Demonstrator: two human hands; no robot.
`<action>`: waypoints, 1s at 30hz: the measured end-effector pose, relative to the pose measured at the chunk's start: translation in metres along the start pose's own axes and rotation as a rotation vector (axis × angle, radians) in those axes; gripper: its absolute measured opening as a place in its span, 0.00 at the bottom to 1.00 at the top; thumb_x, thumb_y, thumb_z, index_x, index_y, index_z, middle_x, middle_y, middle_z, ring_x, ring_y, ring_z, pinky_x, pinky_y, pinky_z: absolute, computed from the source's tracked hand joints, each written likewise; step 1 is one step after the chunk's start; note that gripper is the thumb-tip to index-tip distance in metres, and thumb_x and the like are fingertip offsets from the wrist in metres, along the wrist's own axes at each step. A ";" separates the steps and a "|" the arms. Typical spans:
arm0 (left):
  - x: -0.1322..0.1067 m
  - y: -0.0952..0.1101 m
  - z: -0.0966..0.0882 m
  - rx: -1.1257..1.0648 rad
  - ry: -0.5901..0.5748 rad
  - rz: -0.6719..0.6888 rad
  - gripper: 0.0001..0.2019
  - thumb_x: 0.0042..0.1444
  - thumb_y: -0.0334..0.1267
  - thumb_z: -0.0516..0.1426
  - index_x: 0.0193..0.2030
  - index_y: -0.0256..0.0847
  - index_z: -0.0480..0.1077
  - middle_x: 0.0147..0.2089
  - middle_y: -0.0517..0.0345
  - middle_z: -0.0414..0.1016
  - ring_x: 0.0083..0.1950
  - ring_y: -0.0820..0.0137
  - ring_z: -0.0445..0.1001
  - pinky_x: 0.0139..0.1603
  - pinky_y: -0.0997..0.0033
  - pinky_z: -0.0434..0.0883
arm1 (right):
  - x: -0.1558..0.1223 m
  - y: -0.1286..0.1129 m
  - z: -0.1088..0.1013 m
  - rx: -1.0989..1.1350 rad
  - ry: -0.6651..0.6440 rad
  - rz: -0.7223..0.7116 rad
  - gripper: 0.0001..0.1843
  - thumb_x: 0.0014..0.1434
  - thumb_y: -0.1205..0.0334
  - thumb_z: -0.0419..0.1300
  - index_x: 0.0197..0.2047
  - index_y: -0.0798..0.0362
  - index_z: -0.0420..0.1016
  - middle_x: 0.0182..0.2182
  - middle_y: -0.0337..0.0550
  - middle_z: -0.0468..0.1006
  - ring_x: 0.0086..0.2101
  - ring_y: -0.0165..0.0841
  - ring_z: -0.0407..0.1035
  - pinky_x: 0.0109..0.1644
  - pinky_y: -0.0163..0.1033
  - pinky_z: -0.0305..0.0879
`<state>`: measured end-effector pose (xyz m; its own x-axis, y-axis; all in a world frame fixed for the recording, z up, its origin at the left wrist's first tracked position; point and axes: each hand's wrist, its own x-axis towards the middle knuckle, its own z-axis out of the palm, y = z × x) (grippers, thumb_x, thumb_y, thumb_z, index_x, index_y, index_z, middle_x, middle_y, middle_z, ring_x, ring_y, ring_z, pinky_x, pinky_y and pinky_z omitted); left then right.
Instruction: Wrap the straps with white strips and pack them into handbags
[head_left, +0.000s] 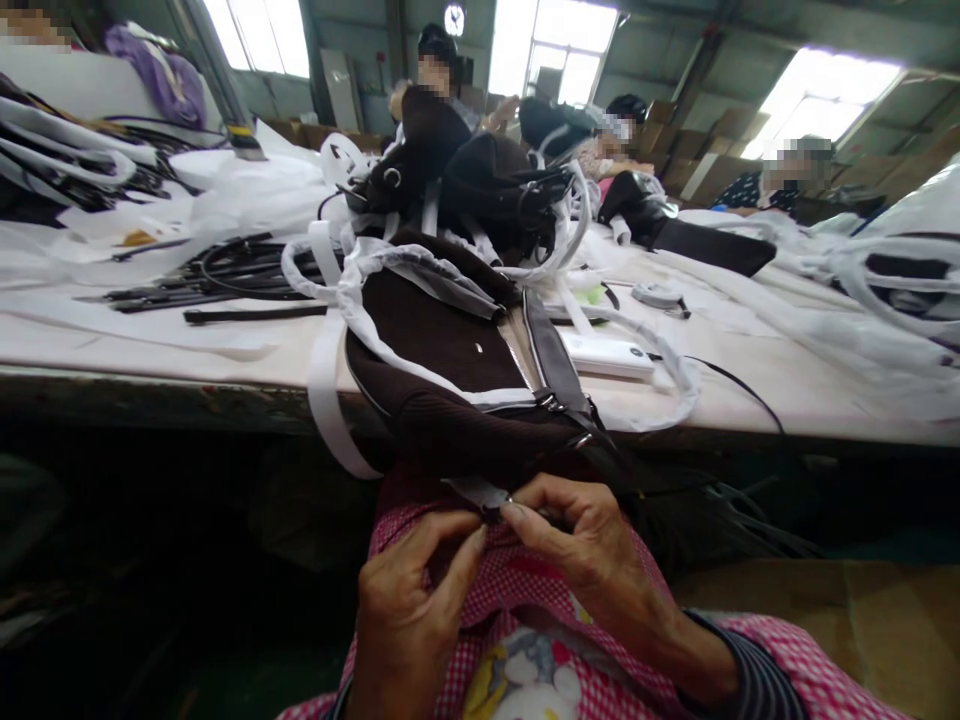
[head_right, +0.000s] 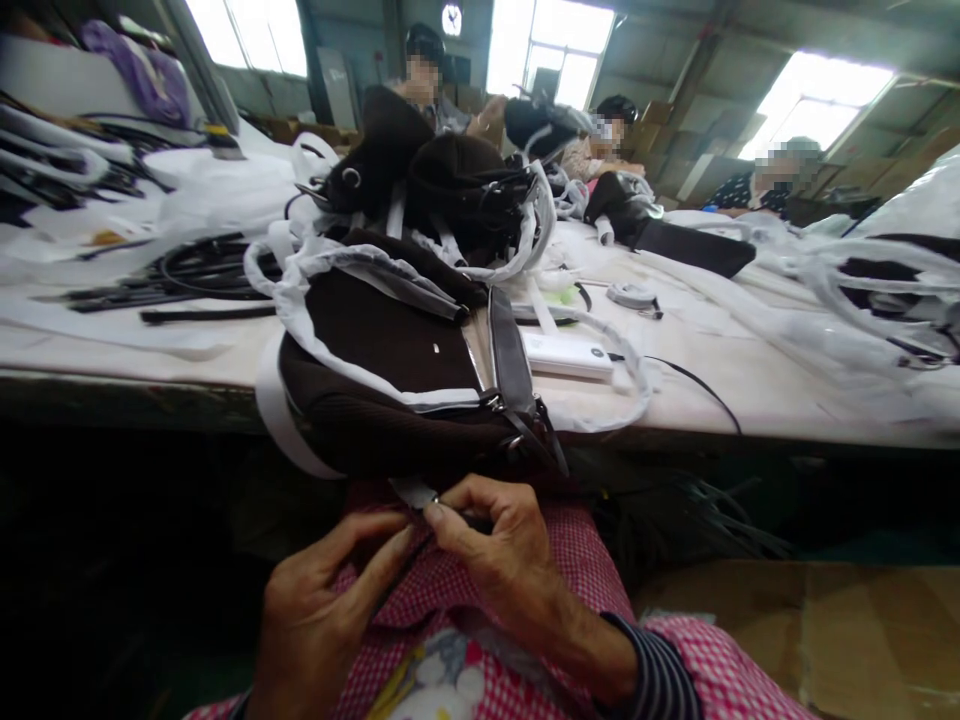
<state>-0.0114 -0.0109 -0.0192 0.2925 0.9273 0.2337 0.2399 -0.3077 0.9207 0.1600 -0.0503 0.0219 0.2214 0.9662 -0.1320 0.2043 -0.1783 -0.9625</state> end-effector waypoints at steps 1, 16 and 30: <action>0.002 0.002 0.000 -0.061 -0.011 -0.076 0.05 0.60 0.38 0.63 0.37 0.43 0.82 0.33 0.60 0.84 0.32 0.69 0.80 0.33 0.77 0.75 | 0.000 0.000 0.001 0.013 -0.003 -0.003 0.16 0.60 0.52 0.64 0.30 0.57 0.82 0.27 0.43 0.80 0.28 0.32 0.69 0.33 0.35 0.63; 0.007 -0.009 0.006 -0.552 -0.063 -0.613 0.08 0.48 0.39 0.67 0.28 0.35 0.79 0.25 0.57 0.78 0.24 0.75 0.70 0.25 0.79 0.65 | 0.000 0.018 0.014 -0.099 0.000 -0.137 0.13 0.61 0.57 0.63 0.29 0.54 0.82 0.24 0.39 0.81 0.26 0.29 0.69 0.29 0.32 0.60; -0.001 -0.006 0.022 -0.321 0.109 -0.451 0.09 0.47 0.38 0.63 0.20 0.39 0.72 0.19 0.64 0.69 0.23 0.74 0.64 0.23 0.78 0.62 | 0.000 0.044 0.031 -0.381 0.202 -0.437 0.08 0.59 0.65 0.60 0.30 0.53 0.80 0.24 0.39 0.80 0.23 0.28 0.72 0.29 0.33 0.58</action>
<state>0.0071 -0.0146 -0.0315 0.1249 0.9739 -0.1895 0.0207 0.1884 0.9819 0.1390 -0.0527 -0.0279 0.2092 0.9172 0.3390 0.6351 0.1362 -0.7603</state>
